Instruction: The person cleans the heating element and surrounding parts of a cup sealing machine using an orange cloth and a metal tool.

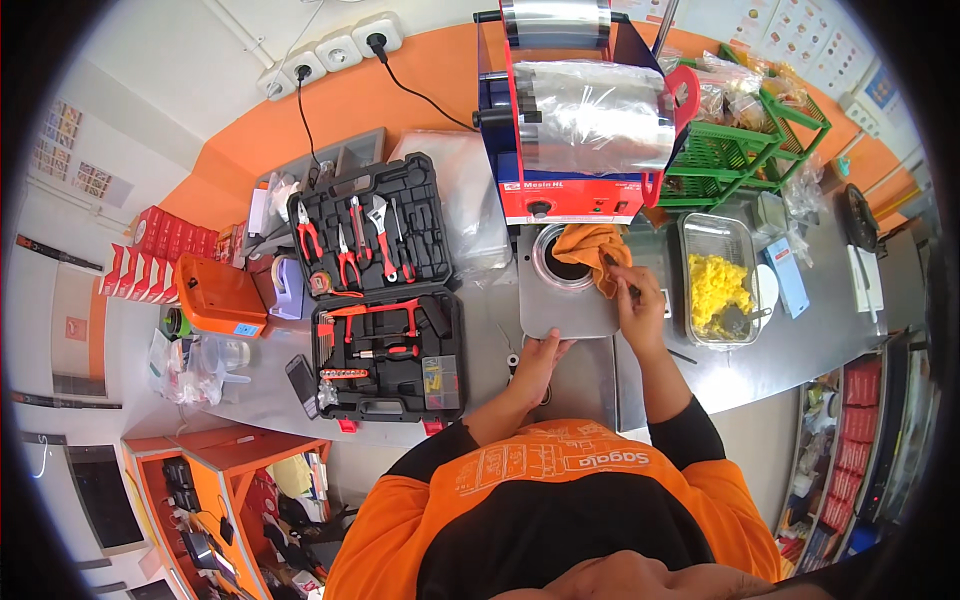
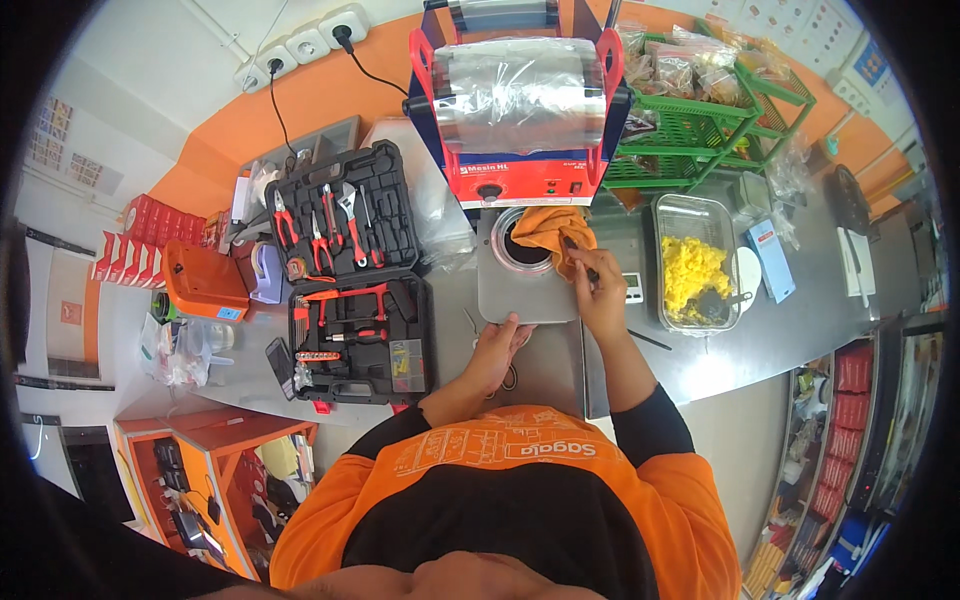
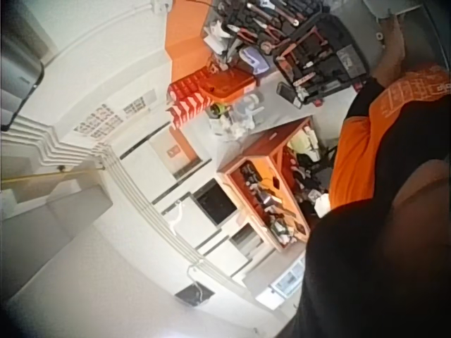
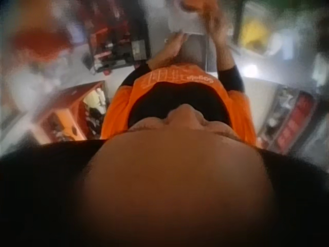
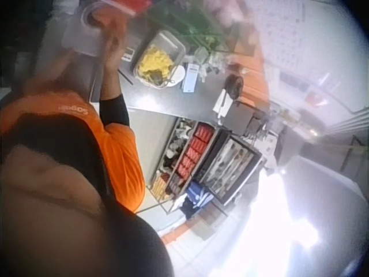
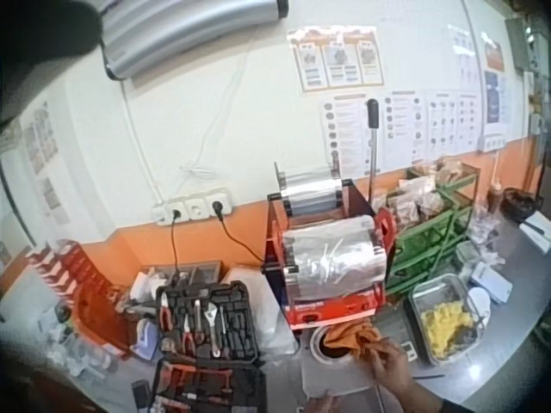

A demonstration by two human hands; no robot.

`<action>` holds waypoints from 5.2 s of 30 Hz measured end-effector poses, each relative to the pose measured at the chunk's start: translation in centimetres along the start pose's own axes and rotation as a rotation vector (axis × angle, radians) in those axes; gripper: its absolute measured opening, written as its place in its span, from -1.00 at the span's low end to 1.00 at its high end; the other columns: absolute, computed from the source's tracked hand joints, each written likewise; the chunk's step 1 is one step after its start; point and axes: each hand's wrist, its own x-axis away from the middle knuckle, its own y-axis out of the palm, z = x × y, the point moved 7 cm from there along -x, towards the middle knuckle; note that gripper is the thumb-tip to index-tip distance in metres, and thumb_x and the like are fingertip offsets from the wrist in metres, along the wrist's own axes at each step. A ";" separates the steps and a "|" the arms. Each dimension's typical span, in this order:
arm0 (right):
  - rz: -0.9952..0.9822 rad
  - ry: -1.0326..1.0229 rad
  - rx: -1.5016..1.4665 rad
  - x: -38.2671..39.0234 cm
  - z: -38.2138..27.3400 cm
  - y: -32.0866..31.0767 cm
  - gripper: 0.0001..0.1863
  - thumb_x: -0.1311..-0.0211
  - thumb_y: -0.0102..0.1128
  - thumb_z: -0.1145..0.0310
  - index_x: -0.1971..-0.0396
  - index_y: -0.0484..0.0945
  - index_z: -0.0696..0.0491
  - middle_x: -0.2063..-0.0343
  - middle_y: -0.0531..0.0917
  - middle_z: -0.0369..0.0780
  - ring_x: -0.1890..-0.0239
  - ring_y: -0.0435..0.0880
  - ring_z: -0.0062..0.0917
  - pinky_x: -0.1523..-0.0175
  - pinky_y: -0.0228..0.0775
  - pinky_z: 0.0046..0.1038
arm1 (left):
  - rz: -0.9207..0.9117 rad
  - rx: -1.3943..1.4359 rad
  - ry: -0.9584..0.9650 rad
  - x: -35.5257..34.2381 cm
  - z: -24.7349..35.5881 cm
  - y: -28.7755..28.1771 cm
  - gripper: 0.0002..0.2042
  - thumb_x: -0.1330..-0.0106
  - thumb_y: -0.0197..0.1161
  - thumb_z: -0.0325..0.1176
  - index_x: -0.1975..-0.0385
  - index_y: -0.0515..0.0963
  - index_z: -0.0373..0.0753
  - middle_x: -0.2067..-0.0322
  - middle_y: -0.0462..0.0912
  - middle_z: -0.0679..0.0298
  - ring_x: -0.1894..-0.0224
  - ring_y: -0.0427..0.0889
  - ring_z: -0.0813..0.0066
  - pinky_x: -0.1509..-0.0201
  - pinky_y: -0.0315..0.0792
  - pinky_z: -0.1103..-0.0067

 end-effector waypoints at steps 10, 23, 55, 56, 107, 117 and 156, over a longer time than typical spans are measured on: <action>-0.036 0.075 -0.153 -4.4 1.7 1.8 -0.87 -0.38 0.16 0.58 0.16 0.64 0.26 0.20 0.70 -0.08 0.19 0.78 -0.39 0.03 0.58 -0.48 | -0.007 -0.058 -0.013 -0.7 -1.5 -1.2 -0.52 -0.60 0.00 -0.12 -0.19 0.40 -0.50 -0.18 0.55 0.05 -0.29 0.50 0.31 -0.49 0.24 0.43; 0.004 0.553 -1.032 -0.9 3.2 1.2 -0.80 -0.54 0.01 0.41 0.07 0.51 0.24 0.19 0.72 -0.08 0.10 0.78 -0.30 -0.09 0.66 -0.43 | -0.097 -0.035 -0.048 0.9 1.0 -0.8 -0.64 -0.55 0.05 -0.37 -0.23 0.34 -0.42 -0.26 0.43 0.07 -0.35 0.42 0.27 -0.46 0.25 0.42; 0.453 1.102 -0.995 19.2 6.5 -12.2 -0.67 -0.52 0.08 0.13 0.18 0.49 0.14 0.39 0.67 -0.13 0.29 0.78 -0.42 0.14 0.73 -0.51 | -0.338 -0.514 -0.469 3.2 4.0 11.0 -0.53 -0.55 -0.01 -0.05 -0.11 0.51 -0.39 0.00 0.66 0.14 0.03 0.69 0.37 -0.06 0.56 0.47; 0.448 1.090 -0.991 19.1 6.2 -12.3 -0.67 -0.52 0.08 0.13 0.18 0.49 0.14 0.40 0.67 -0.14 0.30 0.78 -0.42 0.16 0.73 -0.50 | -0.348 -0.469 -0.506 3.6 4.1 10.9 -0.52 -0.55 -0.01 -0.04 -0.14 0.49 -0.38 -0.02 0.65 0.14 0.01 0.69 0.36 -0.08 0.56 0.47; 0.399 0.897 0.305 43.0 -9.1 -33.7 -0.77 -0.30 0.30 0.32 0.40 0.60 0.20 0.49 0.65 -0.29 0.43 0.59 -0.62 0.29 0.46 -0.50 | -1.818 -1.276 -0.047 18.1 -17.6 24.8 -0.65 -0.59 -0.03 -0.11 0.11 0.51 -0.30 0.20 0.65 0.07 0.10 0.65 0.27 0.00 0.48 0.31; 0.774 0.985 0.362 48.6 -15.1 -33.9 -0.79 -0.44 0.20 0.30 0.30 0.57 0.16 0.50 0.55 -0.37 0.45 0.42 -0.69 0.29 0.34 -0.56 | -1.528 -1.182 -0.155 20.8 -20.5 24.2 -0.64 -0.61 -0.05 -0.12 0.09 0.49 -0.35 0.44 0.54 0.20 0.37 0.52 0.42 0.20 0.45 0.46; -0.500 0.193 0.259 0.4 1.3 -4.4 -0.86 -0.15 0.37 0.48 0.27 0.68 0.07 0.25 0.61 -0.14 0.35 0.70 -0.29 0.23 0.53 -0.31 | 0.014 -1.577 0.699 2.0 15.4 2.7 -0.66 -0.07 0.48 -0.33 0.18 0.50 -0.13 -0.25 0.42 0.24 -0.26 0.40 -0.01 -0.26 0.29 0.12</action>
